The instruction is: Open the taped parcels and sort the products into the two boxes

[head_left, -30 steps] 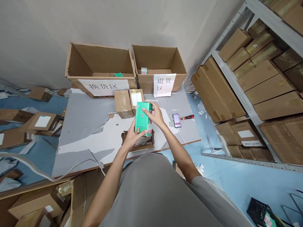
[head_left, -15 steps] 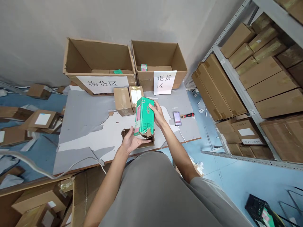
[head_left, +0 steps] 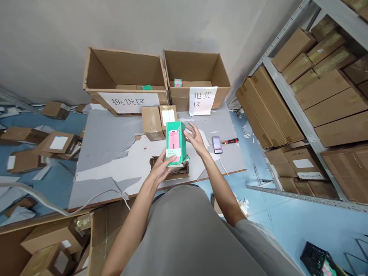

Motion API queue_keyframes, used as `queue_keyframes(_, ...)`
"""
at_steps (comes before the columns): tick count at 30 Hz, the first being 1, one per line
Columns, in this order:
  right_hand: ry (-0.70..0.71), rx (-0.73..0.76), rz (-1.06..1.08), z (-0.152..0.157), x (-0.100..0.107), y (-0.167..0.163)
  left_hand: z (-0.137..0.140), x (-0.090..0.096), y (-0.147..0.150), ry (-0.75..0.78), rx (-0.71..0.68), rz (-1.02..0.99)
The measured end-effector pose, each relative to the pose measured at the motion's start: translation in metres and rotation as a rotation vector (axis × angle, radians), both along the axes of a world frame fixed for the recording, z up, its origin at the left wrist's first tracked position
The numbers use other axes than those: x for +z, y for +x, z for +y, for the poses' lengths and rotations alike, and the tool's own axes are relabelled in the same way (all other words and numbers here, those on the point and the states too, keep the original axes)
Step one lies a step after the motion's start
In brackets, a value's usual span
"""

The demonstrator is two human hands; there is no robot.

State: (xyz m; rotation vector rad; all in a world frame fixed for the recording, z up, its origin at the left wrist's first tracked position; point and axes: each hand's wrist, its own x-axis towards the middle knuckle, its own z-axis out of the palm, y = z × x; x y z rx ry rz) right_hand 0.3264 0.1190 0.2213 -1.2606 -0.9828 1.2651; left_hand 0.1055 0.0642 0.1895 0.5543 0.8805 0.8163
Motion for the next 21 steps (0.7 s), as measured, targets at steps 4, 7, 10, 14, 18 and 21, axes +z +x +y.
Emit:
queue_keyframes(4,0.007,-0.007,-0.138,-0.012,0.005,-0.009,0.002,0.012,0.004,0.172,0.098,0.238)
queue_keyframes(7,-0.007,0.005,-0.245,-0.021,0.011,-0.023,0.002,0.015,0.007,0.301,0.119,0.349)
queue_keyframes(10,-0.032,0.026,-0.364,-0.031,0.014,-0.037,0.000,0.014,0.010,0.406,0.135,0.496)
queue_keyframes(14,-0.147,0.084,-0.424,-0.050,0.007,-0.051,-0.004,0.009,0.014,0.457,0.185,0.624)
queue_keyframes(18,-0.233,0.124,-0.370,-0.060,-0.010,-0.054,-0.009,0.007,0.015,0.425,0.176,0.592)
queue_keyframes(21,-0.195,0.071,-0.166,-0.058,-0.020,-0.050,-0.010,0.009,0.008,0.370,0.072,0.491)
